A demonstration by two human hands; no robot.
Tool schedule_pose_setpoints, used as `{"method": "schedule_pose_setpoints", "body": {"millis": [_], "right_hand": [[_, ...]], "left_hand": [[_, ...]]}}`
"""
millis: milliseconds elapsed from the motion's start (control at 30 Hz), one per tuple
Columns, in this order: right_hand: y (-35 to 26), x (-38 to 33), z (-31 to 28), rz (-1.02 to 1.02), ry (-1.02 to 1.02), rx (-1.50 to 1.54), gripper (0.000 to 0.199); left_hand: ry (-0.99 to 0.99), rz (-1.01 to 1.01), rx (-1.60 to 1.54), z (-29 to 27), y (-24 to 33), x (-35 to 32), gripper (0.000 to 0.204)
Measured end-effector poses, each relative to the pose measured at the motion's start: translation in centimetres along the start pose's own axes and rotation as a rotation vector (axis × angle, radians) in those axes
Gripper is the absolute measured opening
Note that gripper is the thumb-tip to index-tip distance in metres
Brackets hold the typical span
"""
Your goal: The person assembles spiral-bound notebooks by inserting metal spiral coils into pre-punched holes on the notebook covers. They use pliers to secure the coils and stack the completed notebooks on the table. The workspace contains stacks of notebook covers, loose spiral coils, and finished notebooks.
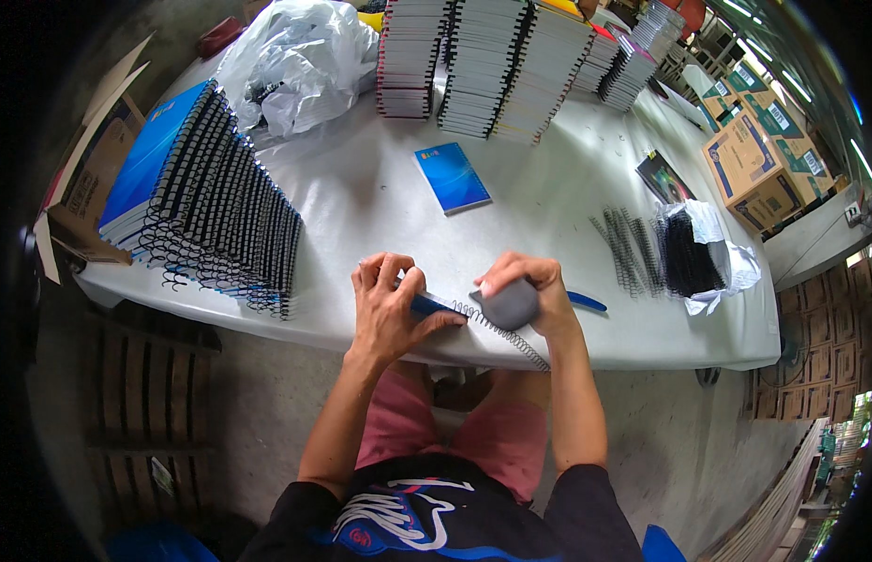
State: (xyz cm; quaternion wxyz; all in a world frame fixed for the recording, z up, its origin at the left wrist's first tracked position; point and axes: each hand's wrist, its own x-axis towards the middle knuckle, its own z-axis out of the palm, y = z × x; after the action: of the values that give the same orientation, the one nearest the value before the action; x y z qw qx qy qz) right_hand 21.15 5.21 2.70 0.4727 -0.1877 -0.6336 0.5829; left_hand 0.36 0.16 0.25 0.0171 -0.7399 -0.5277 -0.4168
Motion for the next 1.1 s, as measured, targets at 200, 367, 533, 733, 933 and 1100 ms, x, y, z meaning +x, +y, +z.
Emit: {"method": "schedule_pose_setpoints", "body": {"millis": [200, 367, 533, 733, 933, 1100], "right_hand": [[-0.9, 0.8, 0.9, 0.152, 0.071, -0.548, 0.027], [-1.0, 1.2, 3.0, 0.241, 0.126, -0.638, 0.029], [0.0, 0.8, 3.7, 0.149, 0.017, -0.344, 0.017], [-1.2, 1.3, 4.0, 0.092, -0.015, -0.208, 0.022], [-0.3, 2.0, 4.3, 0.117, -0.006, -0.076, 0.031], [1.4, 2.8, 3.0, 0.246, 0.206, -0.714, 0.024]], "left_hand": [[-0.015, -0.001, -0.029, -0.4, 0.0, -0.1, 0.057], [0.037, -0.056, -0.115, -0.4, -1.1, 0.0, 0.063], [0.095, -0.151, -0.294, -0.3, -1.7, 0.3, 0.064], [0.108, -0.236, -0.572, 1.7, -3.3, 0.0, 0.085], [0.087, -0.321, -0.699, 1.8, -3.4, -0.2, 0.098], [0.070, -0.299, -0.762, 2.5, -3.5, -0.1, 0.098]]}}
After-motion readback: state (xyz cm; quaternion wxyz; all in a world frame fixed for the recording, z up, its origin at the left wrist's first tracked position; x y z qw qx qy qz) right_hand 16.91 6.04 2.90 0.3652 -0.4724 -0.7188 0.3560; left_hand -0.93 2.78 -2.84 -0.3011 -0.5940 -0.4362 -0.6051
